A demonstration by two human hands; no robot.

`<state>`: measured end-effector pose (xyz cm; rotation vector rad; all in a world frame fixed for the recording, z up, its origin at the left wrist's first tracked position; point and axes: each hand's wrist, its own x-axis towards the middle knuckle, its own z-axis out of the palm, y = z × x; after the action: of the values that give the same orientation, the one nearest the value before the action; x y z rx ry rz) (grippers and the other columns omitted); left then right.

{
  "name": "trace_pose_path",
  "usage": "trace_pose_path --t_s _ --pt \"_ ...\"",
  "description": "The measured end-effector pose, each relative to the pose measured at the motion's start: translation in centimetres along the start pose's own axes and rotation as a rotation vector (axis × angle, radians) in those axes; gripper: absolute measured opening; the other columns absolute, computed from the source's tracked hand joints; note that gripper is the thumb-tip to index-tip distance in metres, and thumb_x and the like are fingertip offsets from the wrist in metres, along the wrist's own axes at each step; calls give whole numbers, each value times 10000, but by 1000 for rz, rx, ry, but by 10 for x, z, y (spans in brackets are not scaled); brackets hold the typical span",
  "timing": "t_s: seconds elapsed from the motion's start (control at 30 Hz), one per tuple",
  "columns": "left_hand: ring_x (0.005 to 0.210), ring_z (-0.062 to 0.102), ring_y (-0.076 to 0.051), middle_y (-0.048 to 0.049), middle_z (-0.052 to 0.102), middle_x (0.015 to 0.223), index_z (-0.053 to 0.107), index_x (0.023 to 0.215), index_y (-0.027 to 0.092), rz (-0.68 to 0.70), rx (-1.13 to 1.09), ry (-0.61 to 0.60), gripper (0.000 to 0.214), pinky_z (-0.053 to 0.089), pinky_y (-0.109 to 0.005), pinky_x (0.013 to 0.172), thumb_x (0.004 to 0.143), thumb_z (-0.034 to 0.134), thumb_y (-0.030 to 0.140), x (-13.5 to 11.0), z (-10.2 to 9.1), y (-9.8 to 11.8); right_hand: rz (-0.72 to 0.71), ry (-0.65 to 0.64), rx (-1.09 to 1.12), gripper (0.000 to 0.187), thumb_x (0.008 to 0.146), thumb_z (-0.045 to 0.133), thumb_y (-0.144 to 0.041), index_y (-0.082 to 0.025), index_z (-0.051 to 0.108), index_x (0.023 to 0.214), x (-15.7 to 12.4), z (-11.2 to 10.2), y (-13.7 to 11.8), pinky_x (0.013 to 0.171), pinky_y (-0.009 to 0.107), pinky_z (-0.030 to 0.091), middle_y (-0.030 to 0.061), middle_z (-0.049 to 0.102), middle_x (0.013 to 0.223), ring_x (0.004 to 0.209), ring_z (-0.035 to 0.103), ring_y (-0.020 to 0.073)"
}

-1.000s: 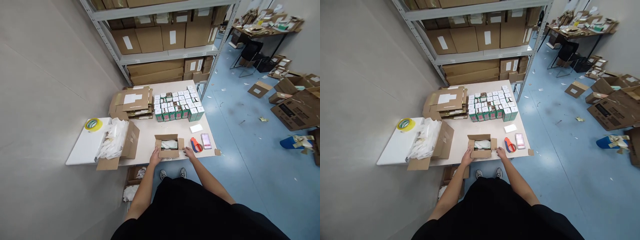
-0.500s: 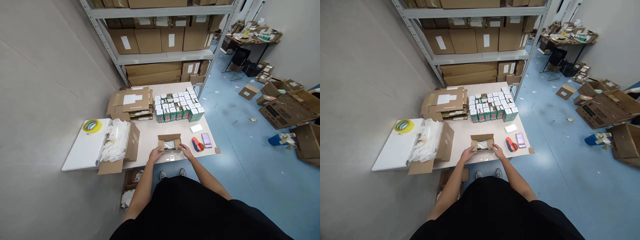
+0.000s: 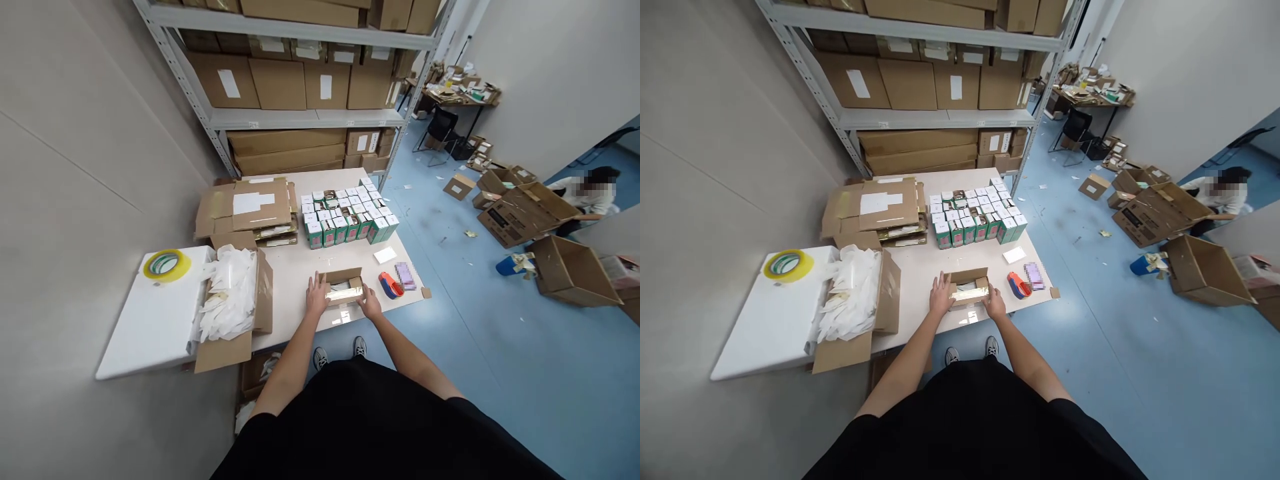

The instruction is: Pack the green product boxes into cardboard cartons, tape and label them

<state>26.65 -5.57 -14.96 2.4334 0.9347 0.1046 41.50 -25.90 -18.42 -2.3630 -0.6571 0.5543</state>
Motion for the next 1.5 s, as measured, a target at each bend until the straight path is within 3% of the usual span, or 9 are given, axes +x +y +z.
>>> trace_pose_path --t_s 0.13,0.3,0.4,0.6,0.7,1.0,1.17,1.27,1.5 --pt "1572 90 -426 -175 297 1658 276 1637 244 146 46 -52 1021 202 -565 1242 772 816 294 15 -8 2 68 114 33 718 902 591 -403 -189 404 1562 -5 8 -3 1025 413 499 189 483 1493 1280 591 318" --pt "1474 352 -346 -161 524 1481 555 1471 248 165 -4 -146 586 306 -495 1214 893 631 184 -3 3 -10 93 169 39 738 923 528 -405 -145 349 1590 -4 9 -6 1076 455 473 207 471 1517 1365 521 332" --pt "1494 343 -314 -145 497 1536 601 1435 233 152 -28 -172 474 364 -446 1188 970 513 204 -18 14 -19 60 138 -17 701 932 503 -366 -135 373 1581 -1 5 -8 1127 473 436 203 456 1549 1428 461 328" --pt "1585 132 -381 -173 283 1687 440 1574 174 119 37 -211 685 336 -519 1201 964 580 454 -28 28 -16 -53 107 -41 674 917 500 -292 -153 406 1569 12 -9 -10 1165 461 401 170 403 1615 1480 402 300" --pt "1588 116 -389 -202 268 1685 422 1583 133 88 48 -192 687 302 -539 1222 983 533 449 -26 33 -5 -102 135 -23 660 925 497 -292 -167 414 1568 27 -28 -4 1191 463 375 150 402 1622 1501 371 288" --pt "1593 72 -389 -204 226 1698 389 1594 136 -20 228 -280 647 399 -563 1153 997 471 371 0 64 71 -53 177 6 597 932 529 -287 -186 472 1517 78 -102 71 1171 456 395 143 492 1555 1450 436 287" --pt "1598 39 -384 -184 154 1719 354 1605 171 -96 303 -414 718 392 -601 1141 941 548 365 16 62 73 8 12 -26 384 927 569 -290 -164 642 1283 101 -108 115 970 353 506 148 671 1284 1137 643 270" --pt "1596 15 -385 -171 101 1727 314 1624 193 -132 293 -535 883 354 -577 1175 843 667 407 26 54 66 40 -148 -69 258 884 612 -262 -156 689 1107 108 -98 132 875 333 506 107 717 1020 987 667 265" --pt "1567 -70 -439 -230 23 1706 193 1652 76 -168 347 -759 1148 195 -541 1250 736 718 527 44 41 76 110 -274 -44 796 821 629 -219 -145 339 1560 88 -81 145 831 336 501 172 669 1265 1037 677 295"
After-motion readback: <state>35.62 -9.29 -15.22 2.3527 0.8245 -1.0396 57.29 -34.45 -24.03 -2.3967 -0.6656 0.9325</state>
